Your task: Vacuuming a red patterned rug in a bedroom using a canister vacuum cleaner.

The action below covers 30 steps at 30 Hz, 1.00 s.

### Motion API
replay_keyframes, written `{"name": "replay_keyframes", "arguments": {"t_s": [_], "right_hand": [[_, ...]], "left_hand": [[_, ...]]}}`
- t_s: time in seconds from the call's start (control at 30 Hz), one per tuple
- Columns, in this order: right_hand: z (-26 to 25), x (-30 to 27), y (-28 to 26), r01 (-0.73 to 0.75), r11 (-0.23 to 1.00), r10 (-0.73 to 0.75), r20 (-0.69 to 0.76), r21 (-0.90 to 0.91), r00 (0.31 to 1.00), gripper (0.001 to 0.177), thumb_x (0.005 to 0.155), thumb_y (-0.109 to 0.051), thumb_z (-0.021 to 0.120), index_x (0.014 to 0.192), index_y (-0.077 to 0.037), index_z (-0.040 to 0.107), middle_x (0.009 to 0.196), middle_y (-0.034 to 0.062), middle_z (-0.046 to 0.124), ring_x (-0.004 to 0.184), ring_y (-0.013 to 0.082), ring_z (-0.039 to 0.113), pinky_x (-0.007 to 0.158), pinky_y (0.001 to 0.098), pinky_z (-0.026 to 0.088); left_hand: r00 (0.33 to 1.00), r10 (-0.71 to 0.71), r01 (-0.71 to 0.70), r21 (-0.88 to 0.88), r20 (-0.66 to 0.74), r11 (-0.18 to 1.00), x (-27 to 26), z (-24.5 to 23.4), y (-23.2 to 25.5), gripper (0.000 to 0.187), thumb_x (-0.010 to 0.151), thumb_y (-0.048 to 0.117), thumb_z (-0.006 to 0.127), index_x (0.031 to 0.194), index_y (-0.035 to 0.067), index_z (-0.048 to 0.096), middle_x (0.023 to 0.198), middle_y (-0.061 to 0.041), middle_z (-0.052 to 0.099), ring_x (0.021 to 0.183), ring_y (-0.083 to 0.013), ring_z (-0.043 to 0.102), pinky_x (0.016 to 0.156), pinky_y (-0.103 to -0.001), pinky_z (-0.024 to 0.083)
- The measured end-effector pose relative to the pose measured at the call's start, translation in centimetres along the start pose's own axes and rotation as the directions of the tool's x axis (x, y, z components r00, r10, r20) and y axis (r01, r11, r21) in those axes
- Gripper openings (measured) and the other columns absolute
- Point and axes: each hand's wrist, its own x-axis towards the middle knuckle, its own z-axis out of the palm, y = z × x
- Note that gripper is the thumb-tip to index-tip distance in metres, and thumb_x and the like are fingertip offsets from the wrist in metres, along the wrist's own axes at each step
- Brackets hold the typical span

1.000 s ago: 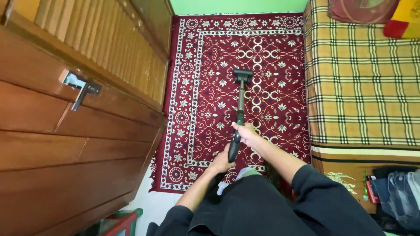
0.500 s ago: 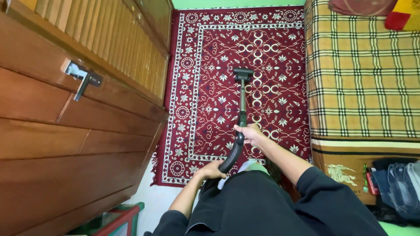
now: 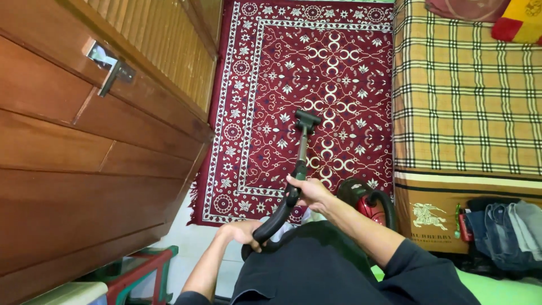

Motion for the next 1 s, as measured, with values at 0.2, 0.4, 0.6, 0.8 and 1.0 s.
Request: {"name": "replay_keyframes", "arguments": {"t_s": [0.2, 0.4, 0.6, 0.8, 1.0], "right_hand": [[2.7, -0.9, 0.2, -0.034, 0.997, 0.034, -0.006, 0.067, 0.999, 0.024, 0.092, -0.015, 0.075, 0.104, -0.003, 0.058, 0.09, 0.0131, 0.065, 0.081, 0.0243, 0.069, 0.08, 0.0459, 0.065], [1.5, 8.6, 0.0, 0.146, 0.989, -0.144, -0.035, 0.04, 0.989, 0.055, 0.085, -0.034, 0.086, 0.109, 0.006, 0.057, 0.086, 0.0125, 0.06, 0.081, 0.0304, 0.073, 0.073, 0.0546, 0.063], [-2.6, 13.7, -5.4, 0.202, 0.978, -0.206, -0.079, -0.056, 0.975, 0.056, 0.084, -0.034, 0.087, 0.112, 0.004, 0.056, 0.087, 0.0144, 0.062, 0.079, 0.0335, 0.074, 0.069, 0.0543, 0.062], [-8.5, 17.5, -7.6, 0.227, 0.952, -0.251, -0.101, -0.205, 0.963, 0.055, 0.085, -0.032, 0.085, 0.117, 0.003, 0.057, 0.09, 0.0179, 0.066, 0.082, 0.0355, 0.075, 0.07, 0.0534, 0.063], [-13.5, 21.3, -5.2, 0.182, 0.951, -0.214, -0.107, -0.25, 0.971, 0.057, 0.086, -0.033, 0.085, 0.119, 0.004, 0.056, 0.092, 0.0202, 0.068, 0.085, 0.0362, 0.075, 0.074, 0.0547, 0.062]], "left_hand": [[0.999, -0.003, 0.001, -0.059, -0.032, 0.998, -2.6, -0.3, -1.3, 0.039, 0.074, 0.017, 0.081, 0.107, 0.017, 0.059, 0.107, -0.003, 0.071, 0.101, -0.0211, 0.069, 0.092, -0.035, 0.054], [0.917, -0.122, 0.099, -0.08, -0.38, 0.992, 1.1, -1.4, -1.7, 0.059, 0.076, 0.034, 0.089, 0.129, 0.023, 0.065, 0.11, -0.008, 0.073, 0.103, -0.0272, 0.07, 0.08, -0.037, 0.055], [0.855, -0.088, 0.04, -0.104, -0.512, 0.994, 6.8, -3.2, 0.9, 0.069, 0.086, 0.037, 0.081, 0.146, 0.023, 0.05, 0.119, -0.017, 0.066, 0.11, -0.0329, 0.067, 0.089, -0.042, 0.055], [0.893, -0.115, 0.143, 0.033, -0.434, 0.989, 14.5, -3.4, 3.7, 0.086, 0.089, 0.054, 0.075, 0.157, 0.024, 0.033, 0.131, -0.019, 0.063, 0.123, -0.0349, 0.063, 0.1, -0.048, 0.051], [0.94, -0.074, 0.108, 0.084, -0.333, 0.991, 15.5, -3.1, 5.4, 0.09, 0.085, 0.041, 0.081, 0.157, 0.02, 0.033, 0.131, -0.024, 0.063, 0.126, -0.0387, 0.062, 0.101, -0.047, 0.051]]}}
